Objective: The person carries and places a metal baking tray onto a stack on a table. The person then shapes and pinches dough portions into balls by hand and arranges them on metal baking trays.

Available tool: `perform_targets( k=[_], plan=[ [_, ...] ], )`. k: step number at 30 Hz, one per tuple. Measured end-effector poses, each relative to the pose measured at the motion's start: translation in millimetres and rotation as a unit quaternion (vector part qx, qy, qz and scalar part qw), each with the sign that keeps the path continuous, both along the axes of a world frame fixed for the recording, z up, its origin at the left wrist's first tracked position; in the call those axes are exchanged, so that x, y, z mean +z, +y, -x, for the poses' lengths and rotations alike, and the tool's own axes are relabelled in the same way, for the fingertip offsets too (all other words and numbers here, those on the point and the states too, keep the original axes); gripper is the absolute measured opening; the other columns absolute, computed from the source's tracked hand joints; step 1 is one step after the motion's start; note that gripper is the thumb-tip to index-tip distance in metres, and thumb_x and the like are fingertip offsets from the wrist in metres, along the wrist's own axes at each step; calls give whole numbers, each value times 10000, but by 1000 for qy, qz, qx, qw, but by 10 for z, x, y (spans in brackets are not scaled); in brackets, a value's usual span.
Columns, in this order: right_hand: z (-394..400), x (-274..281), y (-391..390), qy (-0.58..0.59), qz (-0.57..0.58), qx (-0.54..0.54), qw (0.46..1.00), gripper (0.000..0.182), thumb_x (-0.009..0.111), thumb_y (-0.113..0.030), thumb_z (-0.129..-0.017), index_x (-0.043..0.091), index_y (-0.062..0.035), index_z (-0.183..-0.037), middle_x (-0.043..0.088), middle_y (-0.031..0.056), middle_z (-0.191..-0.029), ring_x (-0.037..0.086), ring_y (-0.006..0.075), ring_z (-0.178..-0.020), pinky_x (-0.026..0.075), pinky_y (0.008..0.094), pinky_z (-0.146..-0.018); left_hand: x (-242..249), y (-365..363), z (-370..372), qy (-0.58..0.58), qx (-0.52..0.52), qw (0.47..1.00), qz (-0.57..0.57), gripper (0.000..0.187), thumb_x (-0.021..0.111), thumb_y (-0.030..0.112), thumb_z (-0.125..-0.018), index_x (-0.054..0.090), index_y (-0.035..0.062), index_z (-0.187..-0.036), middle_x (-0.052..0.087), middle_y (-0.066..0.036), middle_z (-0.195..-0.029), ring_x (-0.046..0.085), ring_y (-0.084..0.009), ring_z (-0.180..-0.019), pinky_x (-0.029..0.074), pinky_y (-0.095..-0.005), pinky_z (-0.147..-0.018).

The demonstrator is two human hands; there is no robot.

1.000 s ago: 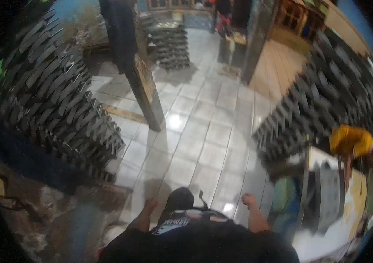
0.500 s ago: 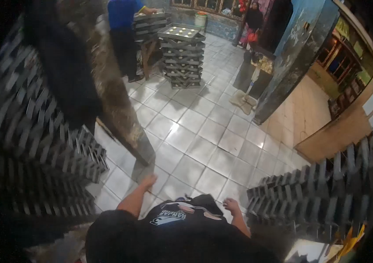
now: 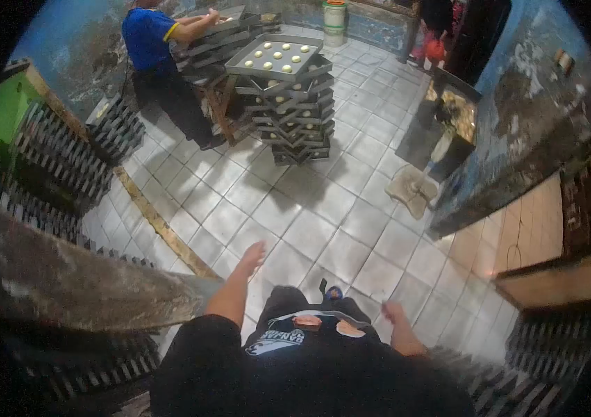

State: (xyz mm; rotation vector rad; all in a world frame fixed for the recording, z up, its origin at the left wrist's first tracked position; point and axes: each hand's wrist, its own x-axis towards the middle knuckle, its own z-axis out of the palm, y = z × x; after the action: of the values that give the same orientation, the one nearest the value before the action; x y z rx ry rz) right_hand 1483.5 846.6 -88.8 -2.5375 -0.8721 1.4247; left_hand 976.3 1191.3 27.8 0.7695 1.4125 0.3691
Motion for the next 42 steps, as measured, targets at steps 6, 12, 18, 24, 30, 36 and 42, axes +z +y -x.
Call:
perform_targets(
  k=[6,12,18,24,30,36,42],
  plan=[
    [-1165,839,4561,20,-232,26,972,714,574,-598,-965,565,-63,-1438,576,192,-1436,532,319,-1335,439,444,-1075,-25,1948,129,-45,240,969,-25,1148,445,871,-859,3,171,-1653,53,-131,-1721,26,-363,-1574,175,-650,-1199],
    [-889,1093,7933,150,-136,-13,979,1021,528,-749,-913,322,1,-1574,391,224,-1590,433,377,-1423,408,517,-1106,-401,4922,-531,-136,288,945,-73,1181,436,880,-853,-108,187,-1639,-104,-101,-1723,-69,-367,-1577,89,-684,-1199],
    [-391,278,10724,206,-217,-65,952,991,593,-698,-902,346,0,-1561,421,237,-1564,464,389,-1391,426,462,-1094,-1126,7344,-1404,-201,301,932,-28,1201,413,903,-834,-145,199,-1630,-137,-125,-1713,-139,-410,-1557,3,-723,-1183],
    [-516,-677,11363,246,-157,-15,956,494,605,-239,-858,600,24,-1277,659,114,-1144,611,216,-997,436,391,-940,-1922,8055,-2057,-308,431,847,-51,900,446,706,-947,152,149,-1590,184,-139,-1619,188,-338,-1474,182,-548,-1185],
    [-861,-786,11503,392,-134,-210,886,368,543,-349,-965,689,-52,-1126,677,68,-986,611,154,-898,472,383,-803,-2275,7583,-2439,-476,496,709,-156,709,460,577,-991,332,118,-1516,402,-124,-1498,402,-297,-1353,333,-442,-1130],
    [-1347,-873,11282,302,11,96,948,692,417,-547,-1048,445,-35,-1513,514,120,-1501,467,241,-1381,318,375,-1186,-945,7699,-2572,-404,479,779,4,568,545,480,-1015,505,100,-1435,581,-97,-1417,562,-283,-1283,444,-494,-1133],
    [-1194,-673,11881,570,-222,-367,700,921,244,-729,-1007,152,-59,-1632,310,111,-1649,316,296,-1494,212,443,-1241,-530,7901,-2890,-263,309,898,-171,613,542,491,-1019,423,104,-1479,531,-90,-1438,549,-264,-1280,467,-462,-1113]
  ],
)
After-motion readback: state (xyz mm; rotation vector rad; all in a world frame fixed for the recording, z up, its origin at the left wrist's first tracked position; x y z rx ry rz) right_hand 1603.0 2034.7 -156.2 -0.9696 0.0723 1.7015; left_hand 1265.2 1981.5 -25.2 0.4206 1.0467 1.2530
